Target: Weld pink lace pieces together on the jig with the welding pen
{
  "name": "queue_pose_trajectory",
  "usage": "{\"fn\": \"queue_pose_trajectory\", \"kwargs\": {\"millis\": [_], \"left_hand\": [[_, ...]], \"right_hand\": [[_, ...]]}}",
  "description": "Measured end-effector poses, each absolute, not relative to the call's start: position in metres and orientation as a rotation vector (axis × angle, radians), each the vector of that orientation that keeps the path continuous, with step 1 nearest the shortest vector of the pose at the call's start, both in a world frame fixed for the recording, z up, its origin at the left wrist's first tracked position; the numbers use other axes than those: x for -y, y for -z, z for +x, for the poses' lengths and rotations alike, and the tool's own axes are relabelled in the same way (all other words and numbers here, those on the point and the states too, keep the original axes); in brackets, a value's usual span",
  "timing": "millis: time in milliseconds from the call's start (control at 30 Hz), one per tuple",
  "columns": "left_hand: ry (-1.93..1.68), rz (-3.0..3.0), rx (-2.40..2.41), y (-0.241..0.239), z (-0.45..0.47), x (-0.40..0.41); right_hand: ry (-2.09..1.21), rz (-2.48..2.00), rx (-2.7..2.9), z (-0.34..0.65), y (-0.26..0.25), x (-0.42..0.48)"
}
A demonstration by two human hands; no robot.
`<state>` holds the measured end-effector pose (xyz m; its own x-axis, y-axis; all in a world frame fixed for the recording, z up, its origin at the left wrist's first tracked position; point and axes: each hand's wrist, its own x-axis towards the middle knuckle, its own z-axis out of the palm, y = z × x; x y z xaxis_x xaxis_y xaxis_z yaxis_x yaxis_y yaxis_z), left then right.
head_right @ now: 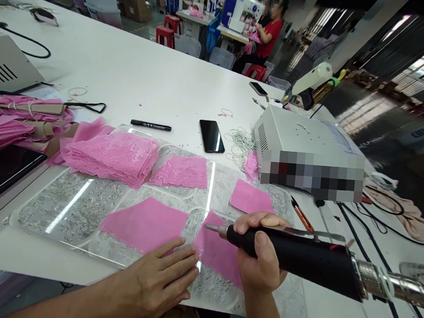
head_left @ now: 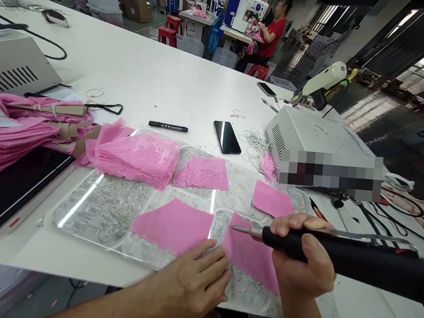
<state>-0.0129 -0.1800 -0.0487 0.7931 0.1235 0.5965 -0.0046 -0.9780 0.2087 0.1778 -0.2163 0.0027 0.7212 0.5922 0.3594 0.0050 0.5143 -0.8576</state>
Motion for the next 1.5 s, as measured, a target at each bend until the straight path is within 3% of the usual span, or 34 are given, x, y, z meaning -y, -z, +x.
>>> {"fn": "queue_pose_trajectory", "kwargs": {"millis": [900,1167,1500], "left_hand": [[-0.952,2.77,-0.063,0.048,-0.013,0.179],[-0.917,2.768,-0.061,0.048,-0.013,0.179],[-0.907,2.759,-0.06,0.051,-0.013,0.179]], "right_hand": [[-0.479,-0.993,0.758,0.164,0.002,0.233],[-0.153,-1.023,0.605,0.196,-0.001,0.233],[-0.156,-1.029,0.64,0.196,0.006,0.221]]}}
